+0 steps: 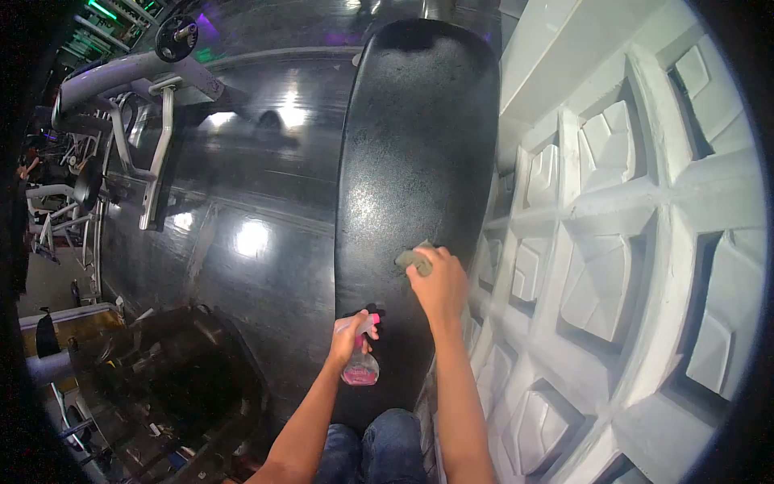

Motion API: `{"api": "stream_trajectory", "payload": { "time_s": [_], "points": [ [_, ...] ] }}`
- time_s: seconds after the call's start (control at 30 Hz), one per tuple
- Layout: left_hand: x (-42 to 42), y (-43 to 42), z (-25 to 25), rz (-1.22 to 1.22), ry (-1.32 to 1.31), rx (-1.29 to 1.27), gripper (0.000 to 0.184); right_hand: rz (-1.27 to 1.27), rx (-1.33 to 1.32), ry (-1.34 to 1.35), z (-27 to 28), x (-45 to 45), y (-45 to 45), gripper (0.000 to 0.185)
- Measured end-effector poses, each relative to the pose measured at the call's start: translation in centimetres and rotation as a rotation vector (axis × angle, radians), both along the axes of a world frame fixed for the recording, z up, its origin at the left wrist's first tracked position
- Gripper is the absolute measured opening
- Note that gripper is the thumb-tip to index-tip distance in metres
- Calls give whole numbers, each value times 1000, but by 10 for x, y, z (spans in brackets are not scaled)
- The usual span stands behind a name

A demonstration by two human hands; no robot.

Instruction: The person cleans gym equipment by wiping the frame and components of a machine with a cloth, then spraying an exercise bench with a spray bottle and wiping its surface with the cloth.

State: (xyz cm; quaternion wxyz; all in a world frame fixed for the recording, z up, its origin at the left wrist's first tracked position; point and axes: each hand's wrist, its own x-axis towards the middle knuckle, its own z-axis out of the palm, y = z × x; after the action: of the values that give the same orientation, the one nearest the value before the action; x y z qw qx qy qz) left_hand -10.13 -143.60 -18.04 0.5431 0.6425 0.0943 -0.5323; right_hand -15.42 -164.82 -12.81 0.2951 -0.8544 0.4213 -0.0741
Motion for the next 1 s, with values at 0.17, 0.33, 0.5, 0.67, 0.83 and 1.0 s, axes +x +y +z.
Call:
{"api": "stream_trajectory", "payload": {
  "time_s": [0.17,0.33,0.5,0.67,0.83,1.0],
  "points": [
    [4,5,-15,21,11,43,47,-25,-65,-38,-1,41,13,30],
    [9,8,-14,-29,24,70,46,232,40,-9,-6,49,61,35],
    [6,12,-23,-33,5,25,48,340,95,60,-8,25,55,31],
    [5,12,-20,-30,24,36,46,105,-71,51,11,33,-3,26],
    [7,12,-15,-26,35,-1,44,110,-147,-21,2,60,11,31],
    [6,14,-16,-11,43,-29,42,534,-25,70,-10,64,59,37]
  ]
}}
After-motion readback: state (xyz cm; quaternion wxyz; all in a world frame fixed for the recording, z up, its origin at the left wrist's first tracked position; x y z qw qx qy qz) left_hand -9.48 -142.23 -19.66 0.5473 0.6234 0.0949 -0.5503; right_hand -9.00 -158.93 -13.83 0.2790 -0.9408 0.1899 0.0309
